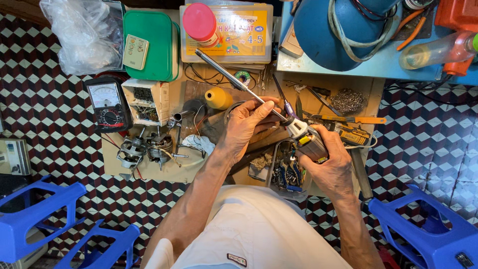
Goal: The person disassembles a yellow electric drill, removes the motor and shaft, and uses a screwdriver and power drill to adjust internal components. The person handles the drill housing, motor, and shaft throughout the process.
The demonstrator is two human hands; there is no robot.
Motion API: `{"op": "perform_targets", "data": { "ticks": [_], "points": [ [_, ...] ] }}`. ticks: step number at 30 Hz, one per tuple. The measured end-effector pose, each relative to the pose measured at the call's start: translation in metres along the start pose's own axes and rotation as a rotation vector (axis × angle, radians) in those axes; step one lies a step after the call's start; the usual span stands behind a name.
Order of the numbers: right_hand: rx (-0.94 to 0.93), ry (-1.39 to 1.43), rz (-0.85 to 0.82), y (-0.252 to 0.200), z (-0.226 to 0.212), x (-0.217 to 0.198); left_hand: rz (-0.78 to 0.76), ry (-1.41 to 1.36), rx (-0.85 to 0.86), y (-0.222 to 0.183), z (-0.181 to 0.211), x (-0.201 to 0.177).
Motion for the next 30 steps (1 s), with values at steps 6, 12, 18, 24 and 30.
{"op": "perform_targets", "data": {
  "ticks": [6,12,18,24,30],
  "points": [
    [0.025,0.059,-0.040,-0.001,0.010,0.004,-0.019,-0.021,0.009,-0.001,0.002,0.003],
    [0.220,0.308,-0.097,-0.005,0.028,0.015,-0.109,0.132,0.209,-0.015,0.016,0.018],
    [0.222,0.372,-0.162,0.001,0.034,0.017,-0.060,0.364,0.323,-0.029,0.024,0.035],
    [0.150,0.419,-0.189,0.006,0.031,0.020,-0.036,0.340,0.352,-0.039,0.021,0.043],
    [0.243,0.424,-0.212,0.007,0.028,0.021,0.041,0.591,0.495,-0.043,0.022,0.042]
  ]
}}
Point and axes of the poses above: each hand's wrist, its own y-axis towards the middle knuckle, its own x-axis out of the palm, z = x × y, the point moved 2 cm from there along y, towards the middle knuckle, and after that the axes turned 1 degree about -z, right-handed, at the moved point
